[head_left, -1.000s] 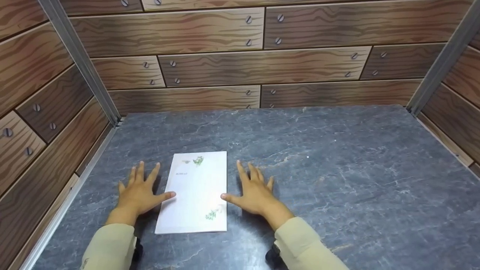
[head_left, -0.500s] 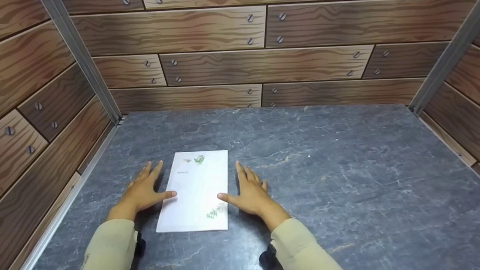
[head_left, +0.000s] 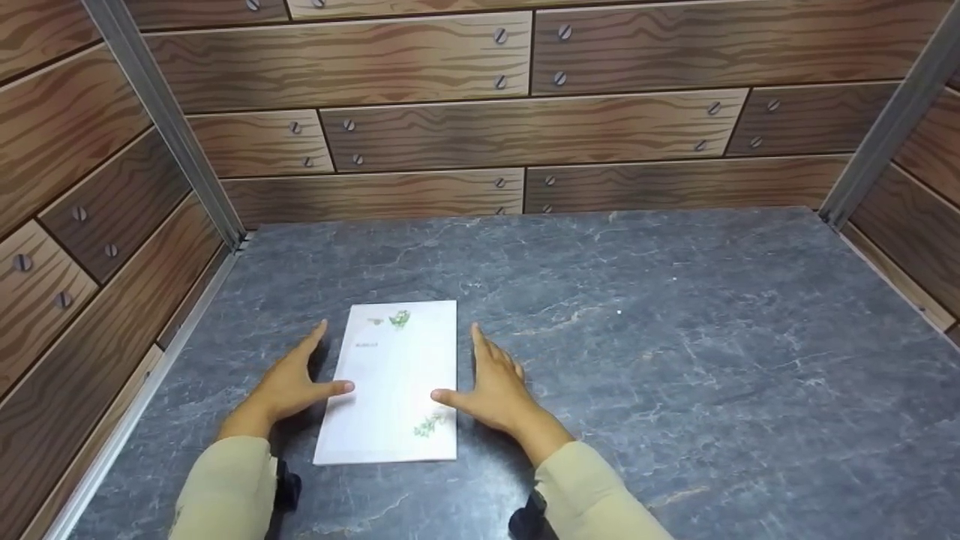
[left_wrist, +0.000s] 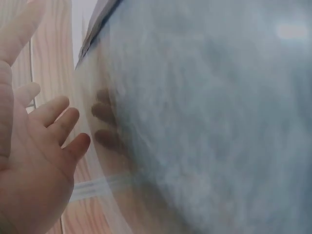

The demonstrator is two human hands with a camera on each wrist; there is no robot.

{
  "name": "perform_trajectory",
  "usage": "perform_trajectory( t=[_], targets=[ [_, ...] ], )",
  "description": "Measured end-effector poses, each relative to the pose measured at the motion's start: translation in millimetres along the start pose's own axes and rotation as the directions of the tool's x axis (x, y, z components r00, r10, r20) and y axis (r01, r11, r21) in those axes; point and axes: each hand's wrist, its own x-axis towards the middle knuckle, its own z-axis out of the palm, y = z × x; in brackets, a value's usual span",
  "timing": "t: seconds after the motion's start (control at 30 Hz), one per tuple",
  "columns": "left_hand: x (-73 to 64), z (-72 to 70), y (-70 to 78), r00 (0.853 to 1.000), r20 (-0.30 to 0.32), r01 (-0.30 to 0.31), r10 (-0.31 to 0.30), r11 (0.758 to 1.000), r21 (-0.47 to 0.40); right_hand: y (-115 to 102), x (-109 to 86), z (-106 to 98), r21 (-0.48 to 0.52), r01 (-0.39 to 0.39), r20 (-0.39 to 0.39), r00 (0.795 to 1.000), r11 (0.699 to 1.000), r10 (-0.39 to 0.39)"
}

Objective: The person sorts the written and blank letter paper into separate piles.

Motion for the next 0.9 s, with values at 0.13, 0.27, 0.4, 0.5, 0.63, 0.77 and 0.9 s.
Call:
perform_trajectory(
  t=[0.13, 0.27, 0.4, 0.5, 0.63, 0.77, 0.9],
  targets=[
    [0.4, 1.5, -1.7, 1.000, -0.014, -0.015, 0.015, 0.999, -0.044, 0.2, -0.4, 2.6, 0.037, 0.006, -0.012, 1.000, 0.999, -0.006],
    [1.9, 3.6, -3.4, 0.999, -0.028, -0.040, 0.038, 0.995, -0.091, -0.3, -0.8, 5.2, 0.065, 0.018, -0.030, 0.999, 0.998, -0.016],
    [2.0, 5.2, -3.6, 0.999, -0.033, -0.046, 0.042, 0.991, -0.128, -1.9, -1.1, 7.8, 0.070, 0.020, -0.044, 0.999, 0.997, -0.017],
    [1.9, 5.6, -4.1, 0.999, -0.035, -0.046, 0.041, 0.988, -0.147, -2.9, -1.7, 9.8, 0.070, 0.020, -0.054, 0.998, 0.997, -0.016],
    [1.2, 5.4, -5.1, 0.998, -0.036, -0.053, 0.048, 0.986, -0.158, -3.5, -1.7, 11.8, 0.069, 0.028, -0.064, 0.998, 0.997, -0.024],
    [-0.9, 3.8, -4.4, 0.998, -0.035, -0.053, 0.048, 0.986, -0.156, -3.7, -1.2, 12.9, 0.069, 0.040, -0.065, 0.997, 0.997, -0.036],
    [-2.3, 3.1, -2.9, 0.998, -0.039, -0.061, 0.055, 0.986, -0.158, -4.0, -1.2, 13.4, 0.066, 0.046, -0.067, 0.997, 0.997, -0.042]
  ],
)
